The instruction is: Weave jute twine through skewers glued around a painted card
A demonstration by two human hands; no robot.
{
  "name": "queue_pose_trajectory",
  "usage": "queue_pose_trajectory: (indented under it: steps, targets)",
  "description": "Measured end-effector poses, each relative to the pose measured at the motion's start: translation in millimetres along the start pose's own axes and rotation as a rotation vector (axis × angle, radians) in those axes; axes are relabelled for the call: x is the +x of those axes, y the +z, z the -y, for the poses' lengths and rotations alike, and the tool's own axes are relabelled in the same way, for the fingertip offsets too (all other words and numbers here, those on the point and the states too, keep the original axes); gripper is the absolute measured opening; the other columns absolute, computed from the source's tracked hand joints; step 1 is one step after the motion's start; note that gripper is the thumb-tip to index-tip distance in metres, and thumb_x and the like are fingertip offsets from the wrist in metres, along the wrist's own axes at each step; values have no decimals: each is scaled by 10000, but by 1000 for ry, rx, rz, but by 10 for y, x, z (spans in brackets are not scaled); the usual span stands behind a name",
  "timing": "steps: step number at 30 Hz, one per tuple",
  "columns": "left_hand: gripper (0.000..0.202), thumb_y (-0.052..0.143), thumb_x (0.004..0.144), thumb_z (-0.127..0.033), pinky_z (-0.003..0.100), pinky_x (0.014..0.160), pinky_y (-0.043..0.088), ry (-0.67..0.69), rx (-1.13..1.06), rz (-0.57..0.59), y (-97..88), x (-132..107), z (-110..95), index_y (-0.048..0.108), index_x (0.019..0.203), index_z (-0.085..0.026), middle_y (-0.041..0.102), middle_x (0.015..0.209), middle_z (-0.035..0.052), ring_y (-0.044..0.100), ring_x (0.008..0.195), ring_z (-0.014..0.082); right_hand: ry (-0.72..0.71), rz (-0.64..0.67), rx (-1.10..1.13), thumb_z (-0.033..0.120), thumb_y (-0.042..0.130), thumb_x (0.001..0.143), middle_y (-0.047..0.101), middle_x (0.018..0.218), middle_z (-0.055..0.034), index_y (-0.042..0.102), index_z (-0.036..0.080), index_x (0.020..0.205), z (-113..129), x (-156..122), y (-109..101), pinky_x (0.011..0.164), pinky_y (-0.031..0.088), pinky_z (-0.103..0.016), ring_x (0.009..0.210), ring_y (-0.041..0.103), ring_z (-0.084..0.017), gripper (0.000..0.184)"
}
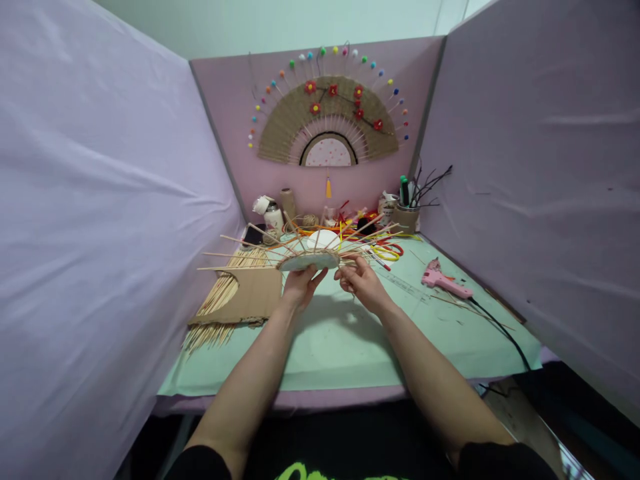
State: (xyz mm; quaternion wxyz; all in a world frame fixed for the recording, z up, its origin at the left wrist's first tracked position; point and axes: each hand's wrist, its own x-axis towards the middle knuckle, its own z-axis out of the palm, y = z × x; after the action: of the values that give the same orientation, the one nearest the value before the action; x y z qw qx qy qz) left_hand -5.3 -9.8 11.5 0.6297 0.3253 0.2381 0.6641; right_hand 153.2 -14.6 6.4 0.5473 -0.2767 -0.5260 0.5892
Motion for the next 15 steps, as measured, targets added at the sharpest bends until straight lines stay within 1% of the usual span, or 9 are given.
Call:
queue_pose_trajectory:
  steps: [1,3,7,9,12,15]
  targets:
    - [371,813,564,-197,423,962,424,21,-24,-1,-8,9,-7,627,884,-197,676,941,3,596,978,171,-23,-8,-17,424,648,752,607,682,29,475,251,1064,-4,1,-3,457,322,-201,502,468,-77,397]
    - [369,809,577,-199,410,964,428,67,-54,-27,-34,33,-22,624,896,-209,681,939,-11,609,950,154,-73,-49,-47,413,666,732,558,622,47,506,235,1030,-9,2,-12,463,309,-205,512,436,-80,382]
    - [333,797,599,-206,330,922,461,135,-70,-105,-68,70,-44,621,881,-218,677,924,-35,616,907,116,-134,-176,-163,414,678,714,485,591,47,597,215,817,-15,6,-33,475,303,-225,516,391,-85,238]
    - [325,796,600,-213,313,907,469,143,-62,-129,-63,72,-44,617,870,-216,675,923,-34,617,921,119,-129,-208,-209,429,670,719,469,573,41,609,210,743,-23,11,-39,477,299,-237,511,376,-93,228]
    - [327,796,601,-220,319,908,471,147,-56,-139,-51,70,-47,612,871,-216,674,934,-26,613,958,135,-127,-214,-250,431,668,722,480,572,35,622,210,735,-31,17,-46,490,306,-246,512,376,-101,227]
    - [321,796,607,-215,312,913,470,169,-74,-143,-71,85,-83,614,871,-218,676,931,-32,616,944,123,-164,-237,-300,417,670,721,513,596,28,630,208,748,-12,18,-67,514,325,-252,532,400,-107,215]
